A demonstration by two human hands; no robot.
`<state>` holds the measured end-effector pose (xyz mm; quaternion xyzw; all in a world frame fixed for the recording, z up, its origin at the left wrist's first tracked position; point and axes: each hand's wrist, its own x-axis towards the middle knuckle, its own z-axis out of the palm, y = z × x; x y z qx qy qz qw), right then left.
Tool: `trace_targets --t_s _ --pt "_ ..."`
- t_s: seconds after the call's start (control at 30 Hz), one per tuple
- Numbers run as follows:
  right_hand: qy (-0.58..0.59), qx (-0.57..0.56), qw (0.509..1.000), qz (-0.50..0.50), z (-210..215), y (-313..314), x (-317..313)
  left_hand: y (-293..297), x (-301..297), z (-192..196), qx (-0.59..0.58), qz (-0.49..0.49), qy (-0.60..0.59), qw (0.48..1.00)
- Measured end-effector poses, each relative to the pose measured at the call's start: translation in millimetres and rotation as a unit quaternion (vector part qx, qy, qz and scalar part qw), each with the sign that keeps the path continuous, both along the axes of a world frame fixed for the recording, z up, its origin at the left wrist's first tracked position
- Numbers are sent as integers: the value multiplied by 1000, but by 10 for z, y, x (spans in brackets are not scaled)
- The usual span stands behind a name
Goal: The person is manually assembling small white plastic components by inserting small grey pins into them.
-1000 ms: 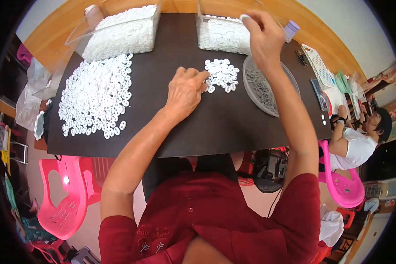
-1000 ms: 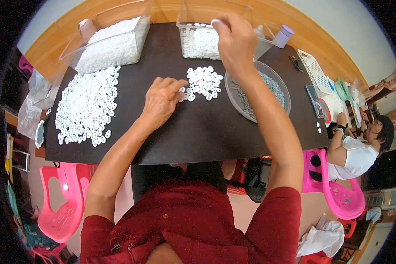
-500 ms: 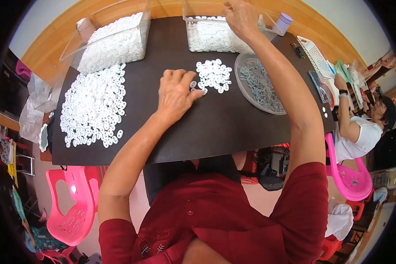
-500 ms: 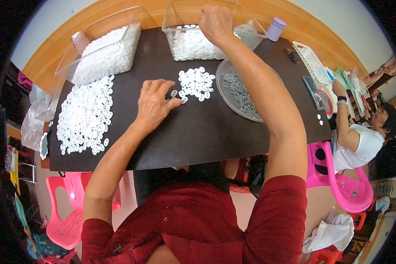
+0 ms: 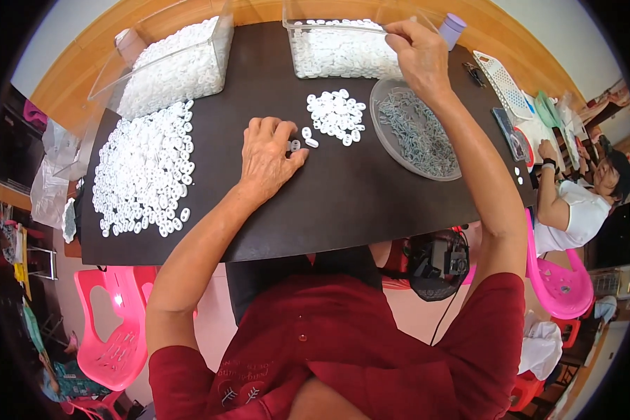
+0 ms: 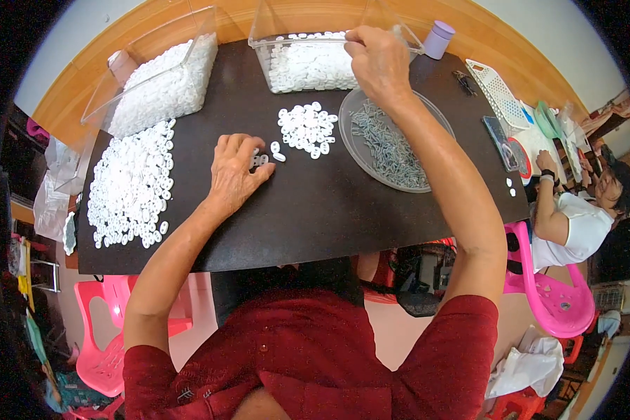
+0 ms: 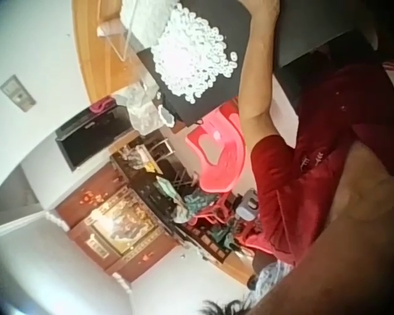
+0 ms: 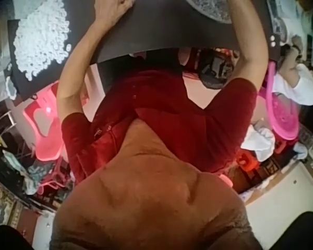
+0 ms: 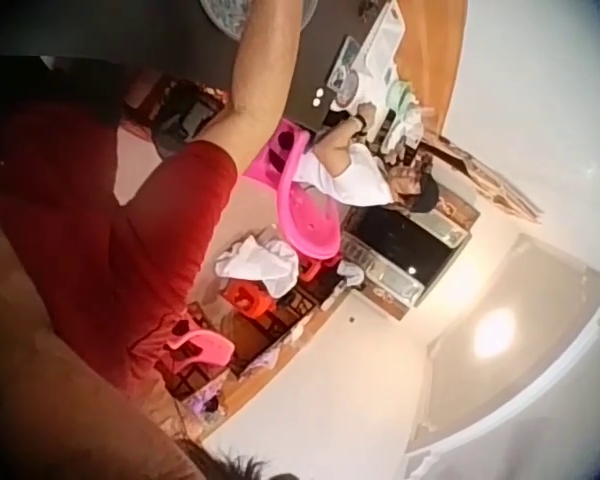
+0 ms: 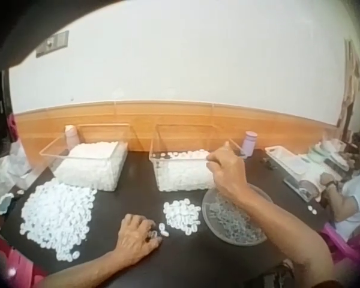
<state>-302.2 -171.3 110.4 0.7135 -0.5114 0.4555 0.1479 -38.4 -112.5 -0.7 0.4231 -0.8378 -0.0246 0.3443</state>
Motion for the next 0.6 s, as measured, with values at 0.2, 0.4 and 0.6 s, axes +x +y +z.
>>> trace_targets --t_s 0.2,0.4,0.6 --pt "-64 27 998 6 -20 136 -71 -74 -200 -33 -59 -31 30 997" --pt "-74 53 996 11 -95 244 -101 -120 -104 -18 -60 -87 -21 994" --pt "-76 57 995 26 -190 415 -183 -150 414 -15 -99 -28 -125 987"
